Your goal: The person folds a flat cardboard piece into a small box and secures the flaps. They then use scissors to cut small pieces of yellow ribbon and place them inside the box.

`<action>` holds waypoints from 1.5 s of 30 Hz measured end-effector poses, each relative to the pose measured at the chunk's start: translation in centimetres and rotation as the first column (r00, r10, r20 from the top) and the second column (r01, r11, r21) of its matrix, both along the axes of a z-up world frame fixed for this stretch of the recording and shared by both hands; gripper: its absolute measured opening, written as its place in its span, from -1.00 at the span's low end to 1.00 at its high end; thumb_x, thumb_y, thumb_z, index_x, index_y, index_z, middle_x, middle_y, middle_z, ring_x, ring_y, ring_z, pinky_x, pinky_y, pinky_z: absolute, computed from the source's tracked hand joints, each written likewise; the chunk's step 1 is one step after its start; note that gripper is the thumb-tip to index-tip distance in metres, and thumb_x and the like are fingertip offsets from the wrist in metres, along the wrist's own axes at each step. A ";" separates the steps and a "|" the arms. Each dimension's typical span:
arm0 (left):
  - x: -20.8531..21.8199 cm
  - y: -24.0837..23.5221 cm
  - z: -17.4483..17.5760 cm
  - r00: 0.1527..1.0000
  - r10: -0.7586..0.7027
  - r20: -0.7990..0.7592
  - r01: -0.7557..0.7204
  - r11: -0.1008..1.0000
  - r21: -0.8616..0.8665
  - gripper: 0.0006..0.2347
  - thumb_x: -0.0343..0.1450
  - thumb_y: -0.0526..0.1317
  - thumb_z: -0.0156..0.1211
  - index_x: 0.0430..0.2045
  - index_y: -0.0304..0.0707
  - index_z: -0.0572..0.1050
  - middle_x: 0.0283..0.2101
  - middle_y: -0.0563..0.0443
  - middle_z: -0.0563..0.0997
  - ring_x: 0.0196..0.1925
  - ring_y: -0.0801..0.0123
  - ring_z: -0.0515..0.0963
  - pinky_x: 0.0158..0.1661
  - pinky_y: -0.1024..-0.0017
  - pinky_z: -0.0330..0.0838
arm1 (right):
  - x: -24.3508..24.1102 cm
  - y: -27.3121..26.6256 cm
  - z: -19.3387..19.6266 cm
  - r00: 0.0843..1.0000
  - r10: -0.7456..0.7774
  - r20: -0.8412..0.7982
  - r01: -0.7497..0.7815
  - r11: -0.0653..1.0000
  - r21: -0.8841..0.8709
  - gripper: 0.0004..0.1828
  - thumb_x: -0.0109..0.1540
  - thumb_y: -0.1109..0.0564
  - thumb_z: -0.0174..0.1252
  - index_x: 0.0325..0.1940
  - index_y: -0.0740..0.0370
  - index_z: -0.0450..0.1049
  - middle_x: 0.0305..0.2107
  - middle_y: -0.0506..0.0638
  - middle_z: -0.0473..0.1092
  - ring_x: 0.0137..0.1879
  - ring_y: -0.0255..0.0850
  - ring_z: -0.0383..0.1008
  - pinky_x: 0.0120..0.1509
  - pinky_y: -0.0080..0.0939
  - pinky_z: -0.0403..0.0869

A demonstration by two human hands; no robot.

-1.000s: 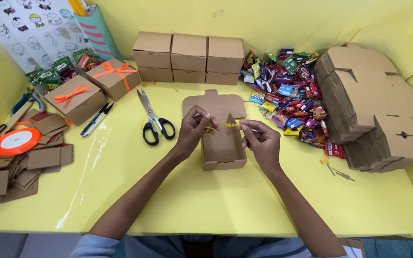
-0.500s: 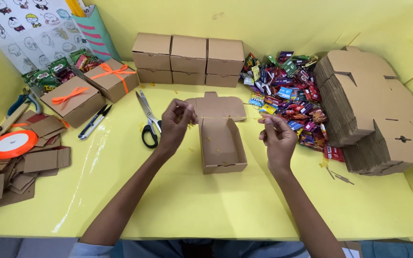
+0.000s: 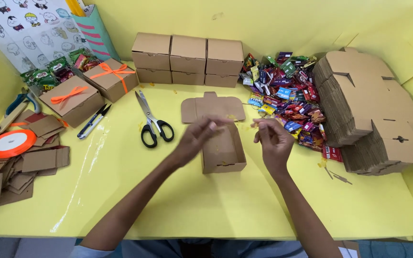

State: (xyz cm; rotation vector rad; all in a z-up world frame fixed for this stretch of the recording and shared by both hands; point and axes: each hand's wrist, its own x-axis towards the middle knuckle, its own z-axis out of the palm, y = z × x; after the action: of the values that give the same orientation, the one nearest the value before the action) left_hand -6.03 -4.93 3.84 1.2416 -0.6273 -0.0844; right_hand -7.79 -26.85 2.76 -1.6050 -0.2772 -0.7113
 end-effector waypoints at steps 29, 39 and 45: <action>2.3 2.5 2.6 0.909 -0.336 0.246 0.027 0.637 0.770 -0.44 0.36 -0.34 0.21 0.32 -0.09 0.26 -0.15 -0.16 0.68 -0.23 -0.06 0.72 -0.30 0.13 0.63 | -1.0 1.8 -0.3 0.977 0.212 -0.017 -0.200 0.890 -0.410 -0.57 0.43 0.06 -0.14 -0.28 0.20 0.62 -0.35 0.11 0.51 -0.39 -0.09 0.40 -0.23 -0.15 0.36; 6.5 4.4 4.0 0.886 -0.232 0.401 -0.092 0.759 0.644 -0.53 0.40 -0.32 0.06 0.24 0.19 0.40 -0.04 0.11 0.70 -0.55 0.18 0.66 -0.41 0.27 0.55 | -1.1 1.9 0.4 0.972 0.232 -0.035 -0.225 0.879 -0.422 -0.53 0.42 -0.02 -0.15 -0.36 0.16 0.59 -0.37 0.07 0.49 -0.49 -0.21 0.26 -0.40 -0.22 0.28; 15.3 9.3 -3.0 0.648 -0.037 0.761 -0.752 0.133 0.646 -0.56 0.46 -0.32 0.13 0.23 0.27 0.37 -0.11 0.24 0.66 -0.36 0.15 0.70 -0.38 0.19 0.60 | -0.9 1.8 0.1 0.967 0.248 -0.049 -0.247 0.879 -0.408 -0.56 0.41 0.00 -0.13 -0.38 0.14 0.59 -0.35 0.06 0.51 -0.47 -0.22 0.29 -0.43 -0.27 0.27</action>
State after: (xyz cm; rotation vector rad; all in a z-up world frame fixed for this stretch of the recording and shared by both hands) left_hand 9.29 4.32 0.79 2.7915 -0.8096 0.5592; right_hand -8.74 -25.08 2.85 -1.9215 -0.6604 -0.4752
